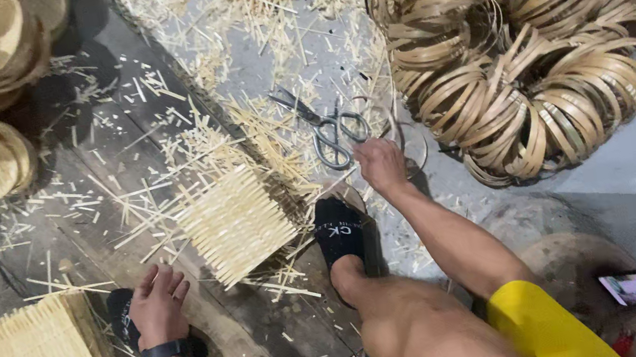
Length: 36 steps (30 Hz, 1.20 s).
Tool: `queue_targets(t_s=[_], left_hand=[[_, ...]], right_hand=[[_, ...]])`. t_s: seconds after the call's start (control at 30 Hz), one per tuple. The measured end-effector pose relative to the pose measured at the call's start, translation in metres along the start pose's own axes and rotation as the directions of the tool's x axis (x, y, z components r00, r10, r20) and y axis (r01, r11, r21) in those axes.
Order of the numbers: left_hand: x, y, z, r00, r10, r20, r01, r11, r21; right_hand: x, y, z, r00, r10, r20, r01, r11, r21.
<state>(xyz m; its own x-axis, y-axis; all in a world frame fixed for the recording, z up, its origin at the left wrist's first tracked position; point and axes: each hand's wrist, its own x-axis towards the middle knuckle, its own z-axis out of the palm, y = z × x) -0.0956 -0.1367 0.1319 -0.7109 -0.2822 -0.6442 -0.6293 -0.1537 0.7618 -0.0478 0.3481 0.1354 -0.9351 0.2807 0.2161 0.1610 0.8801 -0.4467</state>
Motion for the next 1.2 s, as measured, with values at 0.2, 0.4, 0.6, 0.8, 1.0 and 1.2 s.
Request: queue_targets(t_s=[0.2, 0.4, 0.6, 0.8, 1.0, 1.2], left_hand=[[-0.062, 0.077, 0.052, 0.749, 0.658, 0.081, -0.632, 0.671, 0.388], [-0.123, 0.149, 0.075, 0.387, 0.787, 0.480, -0.917, 0.385, 0.108], [-0.168, 0.178, 0.069, 0.890, 0.419, 0.181, -0.378, 0.899, -0.220], [-0.173, 0.177, 0.045, 0.821, 0.238, 0.519, 0.202, 0.730, -0.654], [-0.183, 0.189, 0.023, 0.767, 0.203, 0.609, 0.150, 0.865, -0.478], [-0.178, 0.223, 0.018, 0.739, -0.039, 0.672, 0.186, 0.971, -0.148]], right_hand=[[0.035, -0.093, -0.065, 0.862, -0.496, 0.102, 0.474, 0.862, 0.180], [0.058, -0.204, -0.135, 0.694, -0.438, 0.572, -0.152, 0.688, 0.710], [0.063, -0.281, -0.183, 0.694, -0.637, 0.334, 0.332, 0.696, 0.637], [0.063, -0.352, -0.198, 0.508, -0.811, 0.289, 0.589, 0.573, 0.570], [0.082, -0.387, -0.190, 0.558, -0.808, 0.188, 0.707, 0.581, 0.403], [0.069, -0.393, -0.172, 0.468, -0.877, 0.110, 0.787, 0.470, 0.400]])
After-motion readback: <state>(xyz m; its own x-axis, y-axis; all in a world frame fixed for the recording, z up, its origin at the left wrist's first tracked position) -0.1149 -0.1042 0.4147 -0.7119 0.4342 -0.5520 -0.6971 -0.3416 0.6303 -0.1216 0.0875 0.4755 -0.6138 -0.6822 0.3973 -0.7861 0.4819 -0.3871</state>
